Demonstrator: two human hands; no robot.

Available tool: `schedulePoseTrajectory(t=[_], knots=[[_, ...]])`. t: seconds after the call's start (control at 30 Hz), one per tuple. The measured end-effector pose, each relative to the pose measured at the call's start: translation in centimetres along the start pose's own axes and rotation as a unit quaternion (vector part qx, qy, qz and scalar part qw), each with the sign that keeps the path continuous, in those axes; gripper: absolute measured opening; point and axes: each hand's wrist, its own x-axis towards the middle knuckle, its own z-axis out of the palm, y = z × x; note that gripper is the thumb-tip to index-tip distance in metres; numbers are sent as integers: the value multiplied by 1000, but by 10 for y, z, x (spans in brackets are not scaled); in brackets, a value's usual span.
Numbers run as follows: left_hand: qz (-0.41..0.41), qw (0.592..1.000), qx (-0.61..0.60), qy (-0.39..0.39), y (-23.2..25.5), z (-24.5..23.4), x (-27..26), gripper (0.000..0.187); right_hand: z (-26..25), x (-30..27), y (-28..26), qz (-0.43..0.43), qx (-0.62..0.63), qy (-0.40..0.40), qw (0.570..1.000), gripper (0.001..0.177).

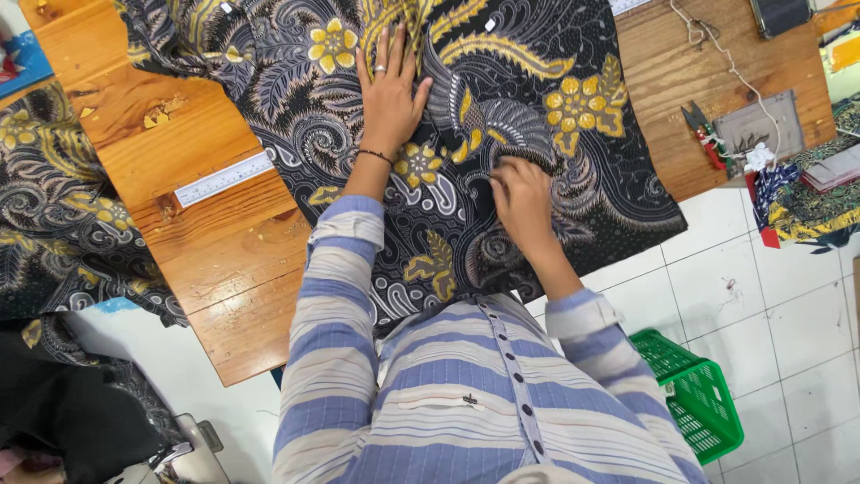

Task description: The person folds a patterned shirt on a wooden table, aligning the sleeves and body, then folds it into a compact rectangle. The shirt is placed on top of a stack of similar folded shirts.

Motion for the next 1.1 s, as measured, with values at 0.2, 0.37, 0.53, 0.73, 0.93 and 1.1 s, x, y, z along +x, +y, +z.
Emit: schedulePoseTrajectory(t=[0.2,0.37,0.53,0.73,0.93,1.1], knots=[[-5,1000,10,24,-9,8,19,59,40,85,-22,-107,50,34,992,14],[-53,997,-17,-47,-12,2,23,56,34,79,-17,-136,79,27,987,8],[-50,998,-22,-30,-16,-7,35,59,-16,-30,31,13,250,-39,967,14],[-38,998,-49,-33,-17,-7,32,55,-89,-237,153,389,300,-87,867,31],[-8,998,-67,-18,-17,-4,17,45,-70,-280,157,405,314,-118,851,32],[-62,978,-198,17,-25,2,12,23,-20,-225,119,398,567,21,721,22]])
